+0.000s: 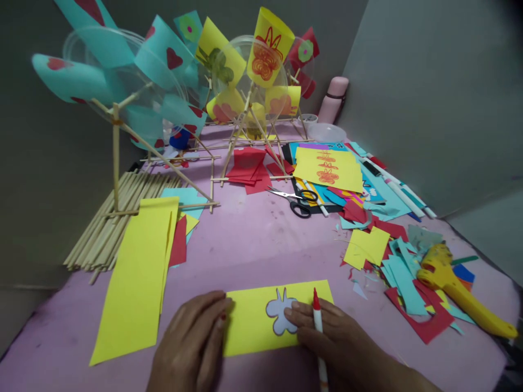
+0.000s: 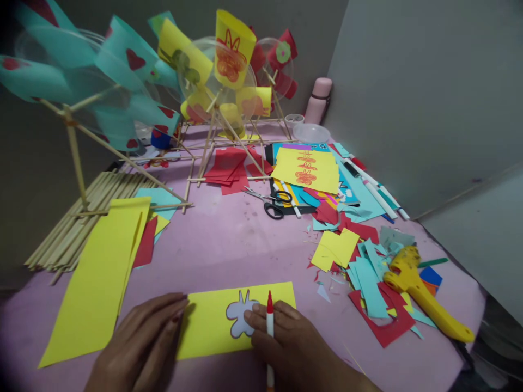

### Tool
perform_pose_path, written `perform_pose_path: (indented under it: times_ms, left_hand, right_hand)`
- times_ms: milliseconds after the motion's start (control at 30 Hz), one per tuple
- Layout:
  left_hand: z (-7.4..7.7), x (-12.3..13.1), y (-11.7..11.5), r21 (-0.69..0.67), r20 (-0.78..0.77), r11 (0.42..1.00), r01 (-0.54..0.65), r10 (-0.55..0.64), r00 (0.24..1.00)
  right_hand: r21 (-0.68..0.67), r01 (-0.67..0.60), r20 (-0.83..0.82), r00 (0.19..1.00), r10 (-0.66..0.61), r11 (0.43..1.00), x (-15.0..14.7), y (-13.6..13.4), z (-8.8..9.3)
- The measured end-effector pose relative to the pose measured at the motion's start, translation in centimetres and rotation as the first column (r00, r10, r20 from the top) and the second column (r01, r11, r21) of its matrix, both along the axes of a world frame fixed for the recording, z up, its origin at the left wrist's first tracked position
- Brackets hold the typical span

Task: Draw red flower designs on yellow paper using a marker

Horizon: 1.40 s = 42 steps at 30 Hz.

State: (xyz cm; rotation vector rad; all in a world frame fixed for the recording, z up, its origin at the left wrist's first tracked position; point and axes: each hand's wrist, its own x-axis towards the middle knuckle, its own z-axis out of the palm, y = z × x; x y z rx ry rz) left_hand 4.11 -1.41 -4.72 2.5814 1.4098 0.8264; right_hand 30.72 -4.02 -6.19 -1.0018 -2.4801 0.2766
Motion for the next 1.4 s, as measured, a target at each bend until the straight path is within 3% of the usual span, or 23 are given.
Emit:
perform_pose_path:
  times_ms: [67, 133, 233, 400, 467, 567, 667, 867, 1000, 1167, 1400]
  left_hand:
    - [0.0, -0.5, -0.2, 0.035, 0.013, 0.999, -0.003, 0.003, 1.0]
    - [-0.2, 0.0, -0.6, 0.101, -0.039, 0.989, 0.107, -0.104, 0.994]
    - [-0.7, 2.0, -1.0, 0.233, -0.175, 0.926, 0.296, -0.259, 0.95]
    - [-1.1, 5.1, -0.6, 0.273, -0.246, 0.898, 0.345, -0.281, 0.928]
    - [-1.2, 5.2, -0.4, 0.276, -0.242, 0.895, 0.35, -0.288, 0.927]
    - [-1.5, 4.9, -0.1, 0.273, -0.258, 0.888, 0.37, -0.303, 0.918]
    - [-2.0, 4.5, -0.1, 0.237, -0.304, 0.887, 0.396, -0.32, 0.897]
    - [-2.7, 4.2, -0.1, 0.254, -0.373, 0.87, 0.422, -0.314, 0.873]
    - [-2.3, 4.3, -0.2, 0.26, -0.375, 0.87, 0.418, -0.308, 0.874]
    - [-1.8, 4.7, -0.2, 0.279, -0.264, 0.887, 0.367, -0.296, 0.918]
    - [-1.6, 4.5, 0.0, 0.237, -0.256, 0.893, 0.382, -0.322, 0.911]
  right_hand:
    - [-0.01, 0.001, -0.003, 1.0, -0.001, 1.0, 0.0, 0.0, -0.1]
    - [-0.007, -0.005, -0.01, 1.0, 0.005, 1.0, 0.0, -0.1, -0.3]
    - [0.017, -0.012, 0.007, 1.0, 0.012, 1.0, -0.1, 0.0, -0.7]
    - [0.051, 0.019, -0.018, 1.0, -0.018, 0.999, -0.3, 0.1, -0.5]
    - [0.076, 0.088, -0.128, 0.989, -0.078, 0.993, 0.1, -0.1, -0.1]
    - [0.054, 0.3, -0.317, 0.91, -0.269, 0.952, 1.1, -0.6, 0.4]
    - [0.021, 0.402, -0.379, 0.851, -0.364, 0.916, 1.9, -1.0, 0.3]
    - [0.138, 0.362, -0.296, 0.903, -0.311, 0.922, 2.1, -1.2, 0.2]
    - [0.141, 0.363, -0.24, 0.915, -0.324, 0.921, 1.6, -0.9, 0.4]
    - [0.16, 0.173, -0.072, 0.984, -0.163, 0.972, -0.1, -0.4, -0.1]
    - [0.031, 0.095, 0.161, 0.982, -0.099, 0.995, -0.5, -0.5, -1.7]
